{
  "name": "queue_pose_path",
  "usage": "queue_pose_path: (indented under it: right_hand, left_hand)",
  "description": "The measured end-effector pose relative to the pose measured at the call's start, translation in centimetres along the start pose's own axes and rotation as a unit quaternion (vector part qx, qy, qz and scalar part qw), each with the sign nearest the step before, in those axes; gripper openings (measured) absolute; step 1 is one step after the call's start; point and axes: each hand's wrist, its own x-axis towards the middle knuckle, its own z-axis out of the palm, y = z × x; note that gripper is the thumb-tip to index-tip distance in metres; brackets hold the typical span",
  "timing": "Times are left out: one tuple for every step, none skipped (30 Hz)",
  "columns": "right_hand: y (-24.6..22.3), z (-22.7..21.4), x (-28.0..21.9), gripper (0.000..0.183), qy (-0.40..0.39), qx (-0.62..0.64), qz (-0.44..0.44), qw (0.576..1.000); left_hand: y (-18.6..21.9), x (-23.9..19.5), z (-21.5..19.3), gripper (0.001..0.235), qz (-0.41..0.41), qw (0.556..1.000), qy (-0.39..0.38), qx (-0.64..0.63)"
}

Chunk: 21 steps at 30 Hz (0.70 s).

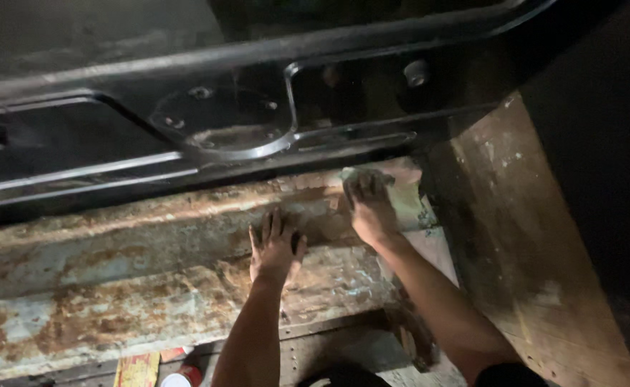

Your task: The person uses a sanding block to sand a long, rusty metal beam resting on wooden supports. The hands move back and forth along the beam's surface, removing rust and old paint in a continuous motion.

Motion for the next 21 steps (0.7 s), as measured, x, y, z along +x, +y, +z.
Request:
queue_pose_path:
  right_hand:
    - [0.9,-0.4,-0.2,0.056,0.017,0.048,0.017,0.999]
    - [1.5,-0.6,-0.2,0.056,0.035,0.096,0.034,0.994]
    - [2.6,-1.1,-0.2,0.06,0.003,0.061,0.073,0.995]
    - [4.1,-1.8,0.0,0.065,-0.029,0.026,0.111,0.993]
    - [5.0,-2.1,-0.1,0.07,-0.064,-0.01,0.148,0.987]
    - [4.8,-1.6,0.0,0.066,-0.034,0.025,0.154,0.987]
    - [4.6,-0.9,0.1,0.062,-0.029,0.036,0.163,0.986]
    - [3.5,0.3,0.2,0.058,-0.053,0.048,0.172,0.983]
    - [2.3,1.5,0.4,0.054,-0.079,0.058,0.174,0.98]
    - [0.7,2.6,0.1,0.05,-0.096,0.059,0.145,0.983]
    - [-0.8,3.4,-0.2,0.047,-0.035,-0.001,0.063,0.997]
    - [-1.5,3.9,-0.4,0.043,-0.006,-0.042,0.014,0.999]
    - [-1.4,4.0,-0.6,0.04,-0.011,-0.049,0.003,0.999]
    - [-0.2,3.7,-0.8,0.037,-0.045,-0.036,0.028,0.998]
    - [1.4,3.1,-0.6,0.034,-0.087,-0.02,0.066,0.994]
    - [2.6,2.7,-0.4,0.02,-0.126,-0.027,0.095,0.987]
    - [3.7,2.7,-0.1,0.035,-0.08,-0.055,0.109,0.989]
    - [5.1,2.5,0.1,0.054,-0.033,-0.083,0.121,0.989]
    - [6.1,2.3,-0.3,0.073,0.013,-0.112,0.134,0.985]
    - [6.1,2.9,-0.6,0.063,-0.069,-0.05,0.203,0.975]
    - [5.6,4.0,0.1,0.054,-0.148,0.012,0.263,0.953]
  left_hand:
    - [0.1,-0.3,0.1,0.065,0.011,0.999,0.03,-0.013]
    - [0.1,-0.4,0.1,0.068,0.022,0.998,0.06,-0.026]
    - [0.1,-0.4,0.1,0.069,0.027,0.997,0.069,-0.033]
    - [0.0,-0.4,0.1,0.069,0.033,0.996,0.078,-0.039]
    - [0.0,-0.4,0.2,0.07,0.037,0.994,0.086,-0.049]
    - [-0.1,-0.2,0.2,0.068,0.029,0.996,0.07,-0.043]
    - [-0.2,-0.1,0.2,0.065,0.021,0.998,0.05,-0.039]
    - [-0.1,-0.2,0.3,0.063,0.013,0.999,0.031,-0.034]
    - [-0.1,-0.3,0.2,0.062,0.008,0.999,0.018,-0.032]
    - [0.0,-0.5,0.1,0.06,0.004,1.0,0.006,-0.029]
    - [-0.1,-0.5,-0.2,0.059,-0.002,1.0,-0.006,-0.026]
    - [0.1,-0.4,-0.3,0.059,0.003,1.0,0.006,-0.021]
    - [0.1,-0.5,-0.2,0.059,0.005,1.0,0.015,-0.015]
    - [-0.1,-0.6,0.1,0.059,0.007,1.0,0.023,-0.009]
    - [-0.2,-0.5,0.2,0.061,0.017,0.999,0.047,-0.015]
    - [-0.3,-0.3,0.2,0.063,0.026,0.997,0.071,-0.021]
    - [-0.2,-0.2,0.4,0.065,0.038,0.994,0.094,-0.029]
    - [-0.3,-0.2,0.4,0.065,0.034,0.995,0.089,-0.03]
    - [-0.3,-0.2,0.4,0.065,0.033,0.995,0.084,-0.032]
    - [-0.2,-0.4,0.4,0.064,0.031,0.996,0.078,-0.034]
    - [-0.1,-0.4,0.1,0.064,0.029,0.997,0.069,-0.034]
